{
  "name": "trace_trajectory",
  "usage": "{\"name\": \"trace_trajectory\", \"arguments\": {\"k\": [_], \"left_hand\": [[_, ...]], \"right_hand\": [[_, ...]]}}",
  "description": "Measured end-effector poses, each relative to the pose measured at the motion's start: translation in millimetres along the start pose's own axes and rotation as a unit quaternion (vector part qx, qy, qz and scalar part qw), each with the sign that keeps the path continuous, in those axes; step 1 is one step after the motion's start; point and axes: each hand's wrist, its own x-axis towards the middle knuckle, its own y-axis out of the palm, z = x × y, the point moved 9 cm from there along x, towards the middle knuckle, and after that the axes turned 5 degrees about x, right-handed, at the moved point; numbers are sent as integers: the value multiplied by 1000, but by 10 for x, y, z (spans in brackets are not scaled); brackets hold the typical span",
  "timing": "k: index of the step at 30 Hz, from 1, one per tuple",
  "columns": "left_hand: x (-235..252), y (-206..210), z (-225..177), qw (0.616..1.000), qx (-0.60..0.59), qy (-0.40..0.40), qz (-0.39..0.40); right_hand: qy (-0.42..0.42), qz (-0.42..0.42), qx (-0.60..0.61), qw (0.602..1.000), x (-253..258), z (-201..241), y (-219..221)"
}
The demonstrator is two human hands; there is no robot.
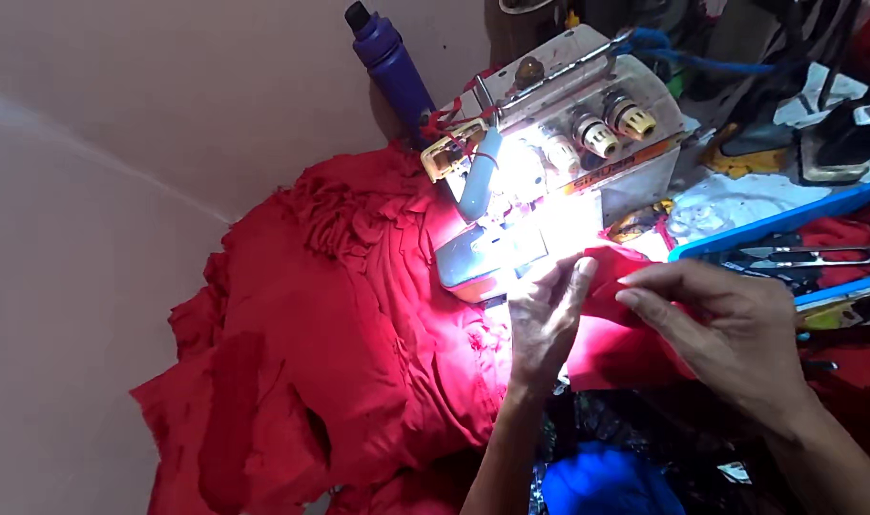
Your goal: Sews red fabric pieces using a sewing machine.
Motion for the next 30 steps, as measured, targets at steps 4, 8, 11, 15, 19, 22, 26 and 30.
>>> {"name": "trace_trajectory", "arguments": {"k": [4, 8, 11, 15, 19, 22, 26, 30], "left_hand": [[-115, -212, -166, 1000, 19, 2, -13], [-236, -389, -205, 999, 36, 15, -2], [-332, -498, -232, 997, 55, 46, 14], [-403, -696, -134, 999, 6, 34, 27], [-475, -945, -174, 997, 49, 29, 59], [-483, -1109, -354, 991, 88, 66, 81], [-440, -1214, -547, 978, 143, 115, 99], [-330, -1302, -581, 975, 159, 132, 77]], "right_hand": [[42, -3, 50, 998, 96, 4, 154], [59, 8, 78, 995, 60, 10, 362], [74, 12, 73, 995, 38, 10, 485], [133, 73, 85, 985, -44, -33, 729], [173, 225, 161, 945, -174, -91, 1039], [151, 273, 173, 934, -260, -34, 1194], [146, 280, 210, 925, -305, 61, 1320], [156, 251, 214, 931, -309, 10, 1364]]}}
